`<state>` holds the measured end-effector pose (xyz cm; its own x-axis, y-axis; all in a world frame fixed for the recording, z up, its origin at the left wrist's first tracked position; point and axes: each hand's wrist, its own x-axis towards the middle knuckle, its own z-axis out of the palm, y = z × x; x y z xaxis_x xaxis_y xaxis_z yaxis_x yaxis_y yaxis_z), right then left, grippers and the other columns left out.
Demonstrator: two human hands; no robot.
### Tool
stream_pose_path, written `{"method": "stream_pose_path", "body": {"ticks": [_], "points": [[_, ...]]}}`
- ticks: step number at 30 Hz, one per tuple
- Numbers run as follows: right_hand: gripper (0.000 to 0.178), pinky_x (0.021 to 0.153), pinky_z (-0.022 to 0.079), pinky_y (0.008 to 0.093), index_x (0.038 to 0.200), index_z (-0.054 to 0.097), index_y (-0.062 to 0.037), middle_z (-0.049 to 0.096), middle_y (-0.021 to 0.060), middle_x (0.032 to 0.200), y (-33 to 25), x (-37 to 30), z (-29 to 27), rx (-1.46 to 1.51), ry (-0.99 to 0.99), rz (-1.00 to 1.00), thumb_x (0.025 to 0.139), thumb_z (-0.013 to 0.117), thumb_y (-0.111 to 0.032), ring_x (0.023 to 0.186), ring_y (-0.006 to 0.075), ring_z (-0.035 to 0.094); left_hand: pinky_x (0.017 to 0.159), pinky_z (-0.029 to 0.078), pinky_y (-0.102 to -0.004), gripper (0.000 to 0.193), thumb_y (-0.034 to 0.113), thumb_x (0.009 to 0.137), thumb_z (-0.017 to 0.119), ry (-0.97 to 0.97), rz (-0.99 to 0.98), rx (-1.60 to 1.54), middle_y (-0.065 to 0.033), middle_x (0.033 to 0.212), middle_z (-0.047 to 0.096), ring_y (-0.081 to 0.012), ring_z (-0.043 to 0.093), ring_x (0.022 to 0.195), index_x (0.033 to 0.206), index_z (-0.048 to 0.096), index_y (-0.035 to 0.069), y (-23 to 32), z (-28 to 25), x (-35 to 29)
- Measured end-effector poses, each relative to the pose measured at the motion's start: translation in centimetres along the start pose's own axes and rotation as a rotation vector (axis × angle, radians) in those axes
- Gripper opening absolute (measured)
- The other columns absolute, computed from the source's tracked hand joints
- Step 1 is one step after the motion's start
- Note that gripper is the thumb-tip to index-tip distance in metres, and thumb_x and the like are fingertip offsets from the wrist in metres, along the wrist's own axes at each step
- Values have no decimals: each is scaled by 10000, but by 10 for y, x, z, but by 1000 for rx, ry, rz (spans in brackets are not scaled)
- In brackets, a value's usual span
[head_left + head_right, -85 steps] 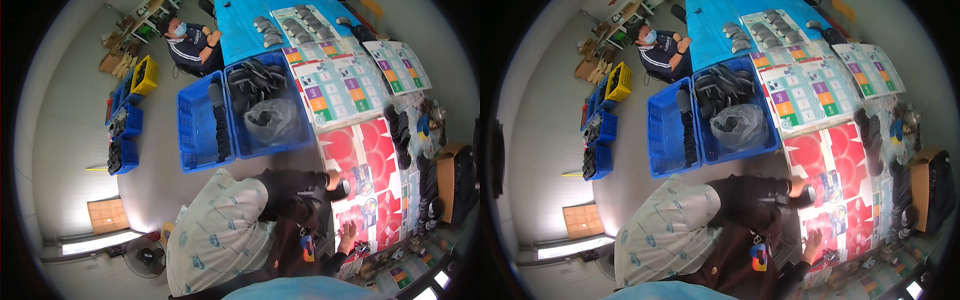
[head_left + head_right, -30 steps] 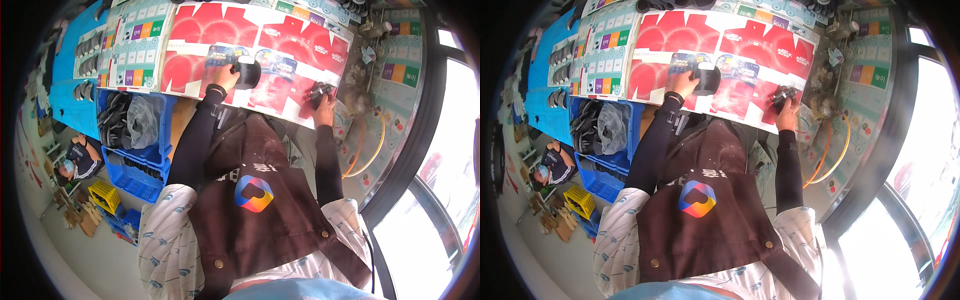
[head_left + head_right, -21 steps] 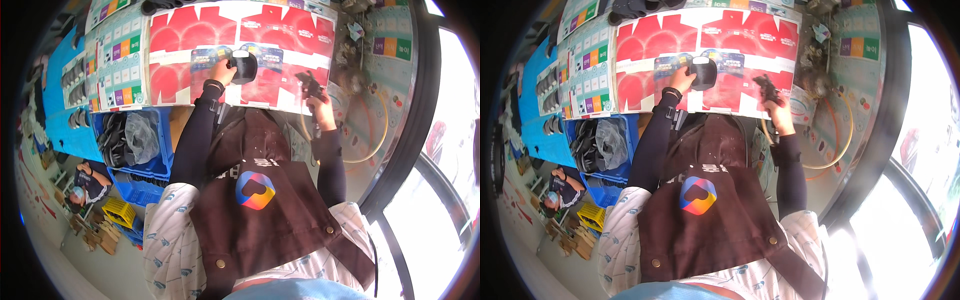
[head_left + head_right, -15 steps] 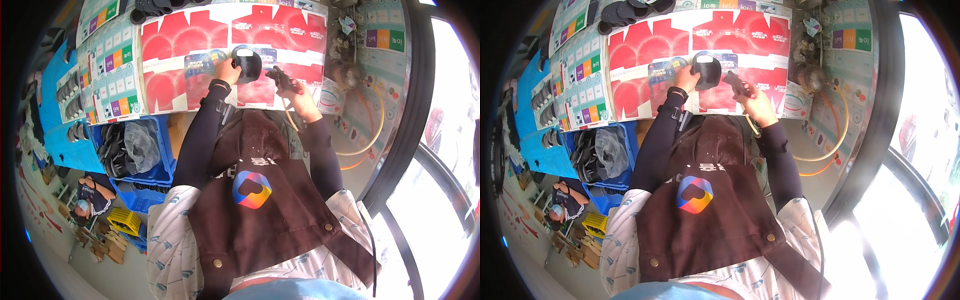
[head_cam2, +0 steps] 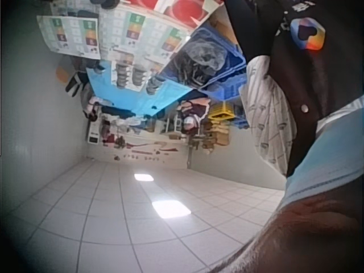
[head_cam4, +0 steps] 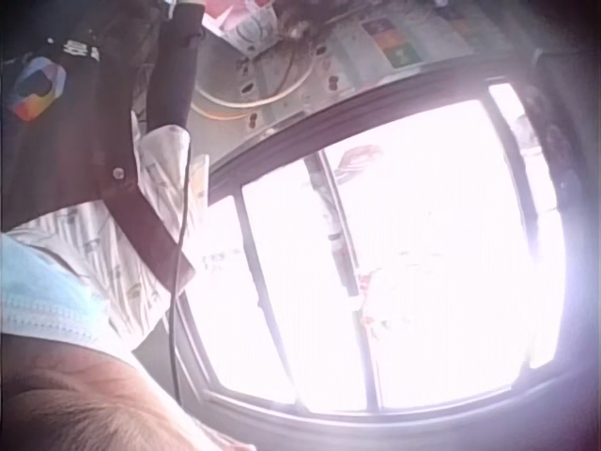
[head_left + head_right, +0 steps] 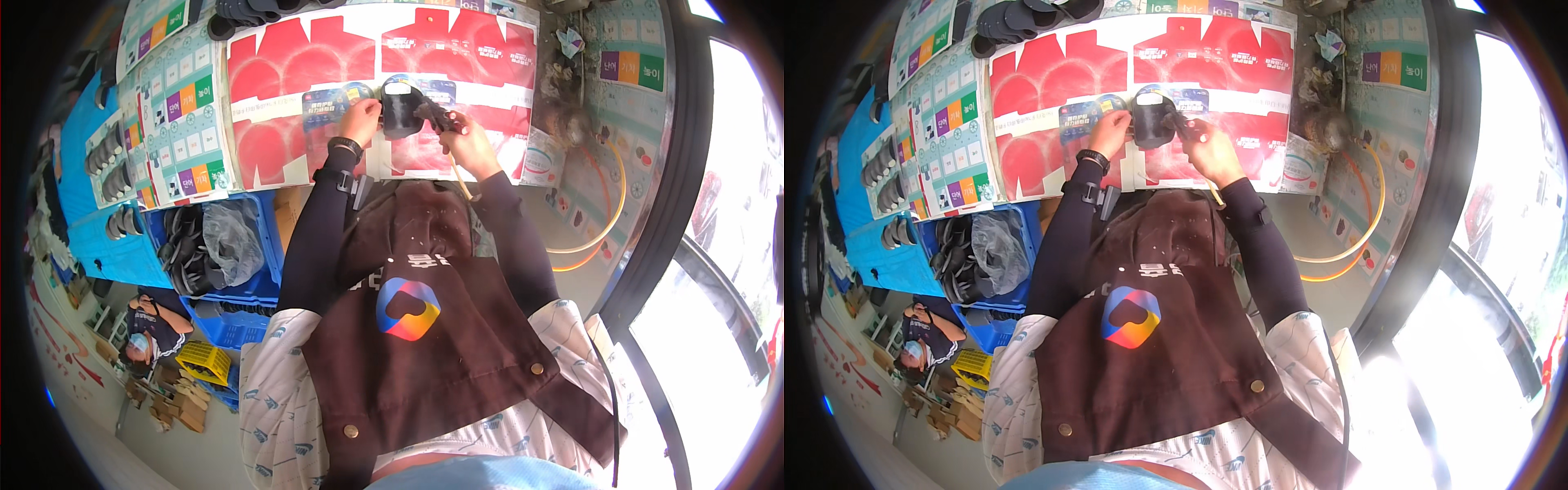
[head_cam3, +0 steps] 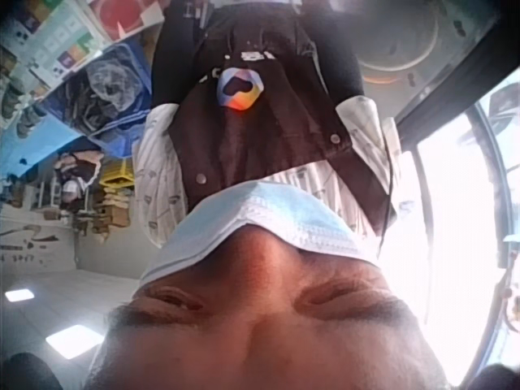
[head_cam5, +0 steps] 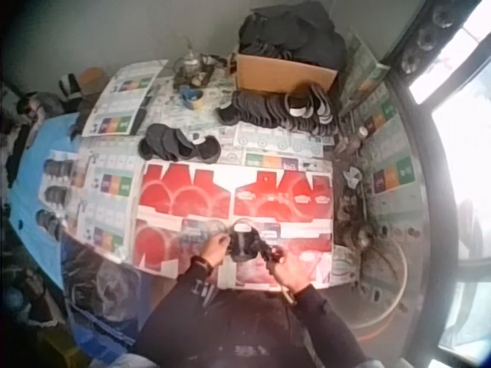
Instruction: Applying adhesive to shoe components using a small brush or applicator tool and organizing them on the workspace.
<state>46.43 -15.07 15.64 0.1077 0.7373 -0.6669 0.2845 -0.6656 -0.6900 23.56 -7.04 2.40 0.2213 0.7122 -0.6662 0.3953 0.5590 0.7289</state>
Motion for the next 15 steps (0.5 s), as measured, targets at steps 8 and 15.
{"method": "stream_pose_path", "body": {"ticks": [8,15], "points": [[436,817,524,415,1183,649,5,705,240,890,22,24,4,-177,123,-84,894,577,-314,892,365,694,708,575,-303,347,215,967,620,32,55,-1,-130,1039,725,-181,715,834,1212,632,-30,-5,2,1],[384,862,517,432,1158,679,-29,705,239,956,4,16,8,-117,83,-71,884,596,-285,976,388,676,752,575,-304,324,167,983,607,-39,21,-5,-139,1065,696,-199,709,896,1219,592,-55,7,5,1]]}}
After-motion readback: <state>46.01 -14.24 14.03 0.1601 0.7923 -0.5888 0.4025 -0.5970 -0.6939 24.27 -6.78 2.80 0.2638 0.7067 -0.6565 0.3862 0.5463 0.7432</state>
